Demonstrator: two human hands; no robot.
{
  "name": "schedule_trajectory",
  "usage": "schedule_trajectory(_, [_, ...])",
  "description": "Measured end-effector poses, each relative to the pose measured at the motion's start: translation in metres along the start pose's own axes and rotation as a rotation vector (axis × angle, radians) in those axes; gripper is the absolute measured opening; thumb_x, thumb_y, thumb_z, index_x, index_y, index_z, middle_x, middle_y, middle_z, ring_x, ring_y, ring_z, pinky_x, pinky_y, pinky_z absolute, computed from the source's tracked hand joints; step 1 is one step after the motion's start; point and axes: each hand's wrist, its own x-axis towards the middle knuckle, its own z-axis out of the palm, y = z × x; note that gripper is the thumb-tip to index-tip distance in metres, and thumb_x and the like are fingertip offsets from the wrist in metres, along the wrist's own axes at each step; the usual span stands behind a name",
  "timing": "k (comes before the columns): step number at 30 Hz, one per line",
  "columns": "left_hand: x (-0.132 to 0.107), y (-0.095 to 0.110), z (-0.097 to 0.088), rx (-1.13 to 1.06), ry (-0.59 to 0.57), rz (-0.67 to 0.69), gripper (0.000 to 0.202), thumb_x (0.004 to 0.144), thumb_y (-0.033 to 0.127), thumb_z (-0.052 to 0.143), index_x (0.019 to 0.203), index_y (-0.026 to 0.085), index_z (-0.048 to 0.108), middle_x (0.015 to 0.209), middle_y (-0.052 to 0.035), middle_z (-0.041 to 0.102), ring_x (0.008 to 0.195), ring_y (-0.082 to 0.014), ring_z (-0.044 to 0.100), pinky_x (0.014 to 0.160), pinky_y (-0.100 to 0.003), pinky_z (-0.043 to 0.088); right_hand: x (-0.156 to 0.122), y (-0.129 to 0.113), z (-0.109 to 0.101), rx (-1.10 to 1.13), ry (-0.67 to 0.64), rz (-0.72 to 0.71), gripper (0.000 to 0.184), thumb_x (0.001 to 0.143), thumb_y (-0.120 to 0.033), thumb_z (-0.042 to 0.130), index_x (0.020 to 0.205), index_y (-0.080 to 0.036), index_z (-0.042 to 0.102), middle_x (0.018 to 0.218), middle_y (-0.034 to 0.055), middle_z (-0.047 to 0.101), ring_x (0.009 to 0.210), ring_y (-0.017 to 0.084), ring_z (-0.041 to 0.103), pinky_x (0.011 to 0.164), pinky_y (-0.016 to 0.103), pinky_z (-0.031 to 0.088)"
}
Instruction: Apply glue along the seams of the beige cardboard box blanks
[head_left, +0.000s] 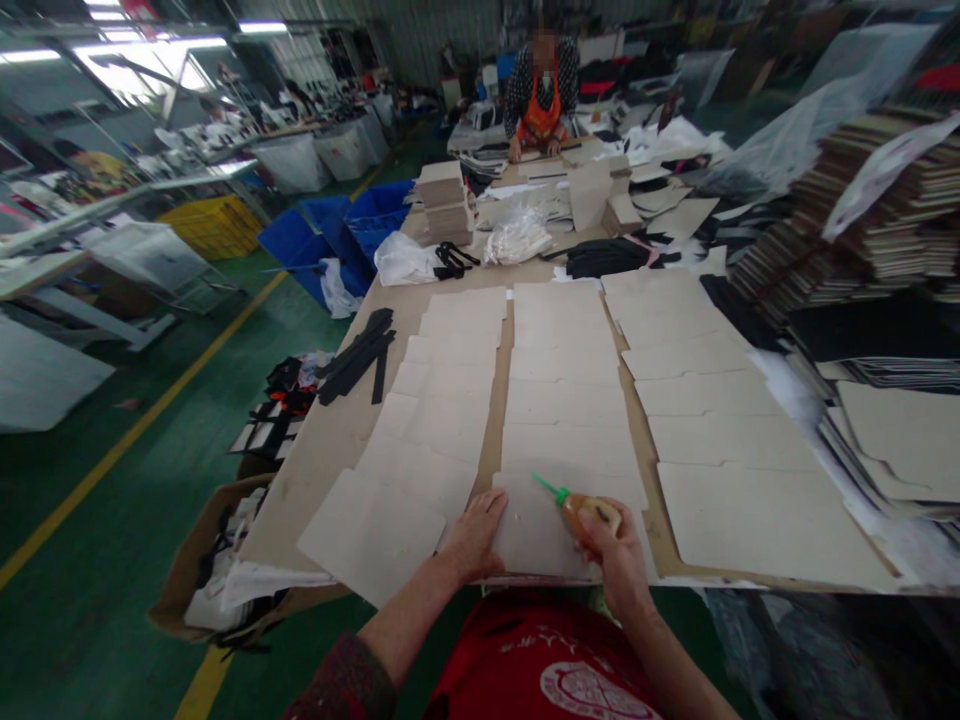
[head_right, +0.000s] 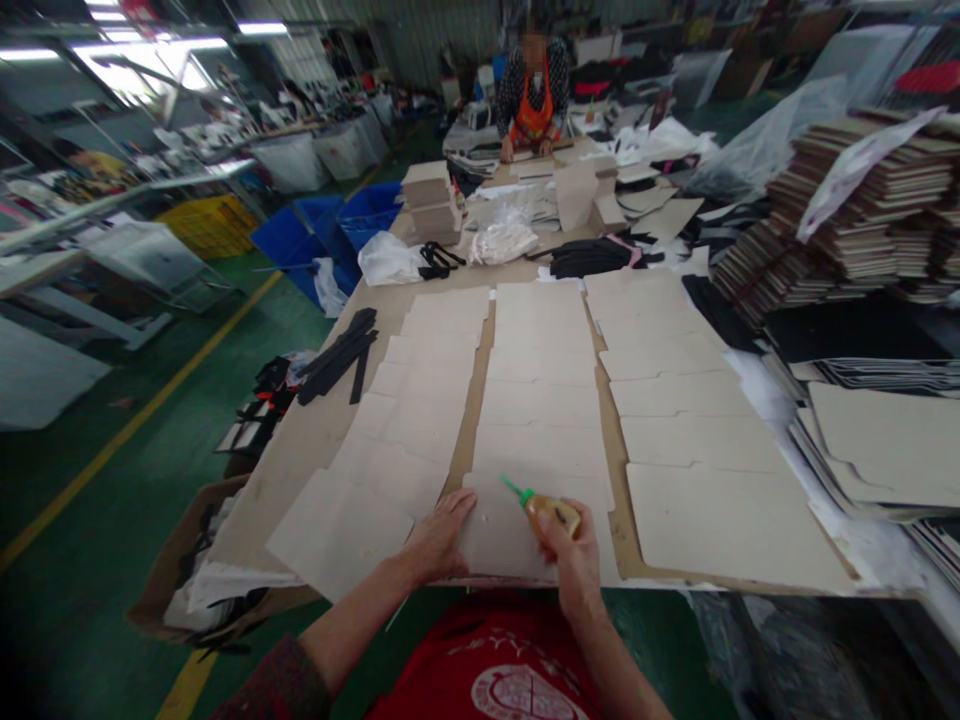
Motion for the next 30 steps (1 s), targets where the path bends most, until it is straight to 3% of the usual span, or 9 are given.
schedule_trajectory(3, [0.002,0.006,-0.006,-0.006,0.11,0.052,0.07,0.069,0.026,0.071,0.134,0.017,0.047,0.14,-0.0115,0.05,0.132,-0.0257,0.042,0.115,-0.039,0.034,0.015,-0.021,-0.024,0.064,0.106,-0.048,0.055,0.068,-0.054,0.075,0.108,-0.025,0.05,0.082,-0.0035,0.062,0.053,0.012,0.058,0.044,0.023,0.042])
schedule_trajectory(5, [0.011,0.009,-0.009,-0.006,0.215,0.073,0.04,0.086,0.02,0.052,0.126,0.017,0.054,0.13,-0.0105,0.057,0.125,-0.0222,0.047,0.113,-0.039,0.035,0.025,-0.034,-0.043,0.068,0.168,-0.082,0.057,0.065,-0.054,0.078,0.106,-0.025,0.051,0.079,-0.004,0.061,0.052,0.012,0.058,0.043,0.021,0.041])
schedule_trajectory(6, [0.019,0.01,-0.009,-0.006,0.263,0.083,0.035,0.089,0.016,0.043,0.121,0.018,0.057,0.125,-0.0102,0.059,0.122,-0.021,0.049,0.112,-0.039,0.037,0.029,-0.04,-0.051,0.059,0.194,-0.099,0.059,0.064,-0.054,0.079,0.106,-0.024,0.051,0.077,-0.0042,0.061,0.052,0.012,0.058,0.042,0.021,0.04])
schedule_trajectory(10, [0.06,0.008,-0.002,-0.001,0.388,0.125,0.045,0.086,0.003,0.036,0.121,0.018,0.058,0.125,-0.0097,0.059,0.121,-0.021,0.048,0.11,-0.041,0.038,0.038,-0.051,-0.074,-0.015,0.247,-0.146,0.063,0.061,-0.053,0.081,0.108,-0.023,0.052,0.073,-0.0049,0.061,0.049,0.011,0.055,0.042,0.021,0.04])
schedule_trajectory(15, [0.099,-0.007,0.009,0.013,0.438,0.149,0.047,0.081,0.0,0.039,0.12,0.016,0.06,0.123,-0.0105,0.059,0.118,-0.0224,0.048,0.107,-0.041,0.041,0.042,-0.051,-0.084,-0.208,0.249,-0.16,0.066,0.061,-0.051,0.081,0.112,-0.019,0.055,0.069,-0.0034,0.062,0.05,0.013,0.053,0.044,0.024,0.042])
schedule_trajectory(22, [0.107,-0.017,0.014,-0.007,0.505,0.138,0.042,0.083,0.002,0.04,0.114,0.02,0.061,0.116,-0.0082,0.059,0.111,-0.0225,0.05,0.105,-0.041,0.042,0.057,-0.047,-0.088,-0.429,0.271,-0.182,0.065,0.059,-0.056,0.077,0.11,-0.021,0.058,0.079,0.0003,0.067,0.066,0.019,0.062,0.06,0.032,0.051])
schedule_trajectory(30, [0.107,-0.02,0.015,-0.044,0.541,0.166,0.039,0.081,0.001,0.041,0.11,0.019,0.06,0.114,-0.0079,0.059,0.109,-0.0213,0.051,0.104,-0.039,0.042,0.067,-0.053,-0.079,-0.585,0.245,-0.23,0.057,0.065,-0.056,0.071,0.11,-0.023,0.058,0.085,0.0017,0.068,0.076,0.022,0.063,0.069,0.033,0.052])
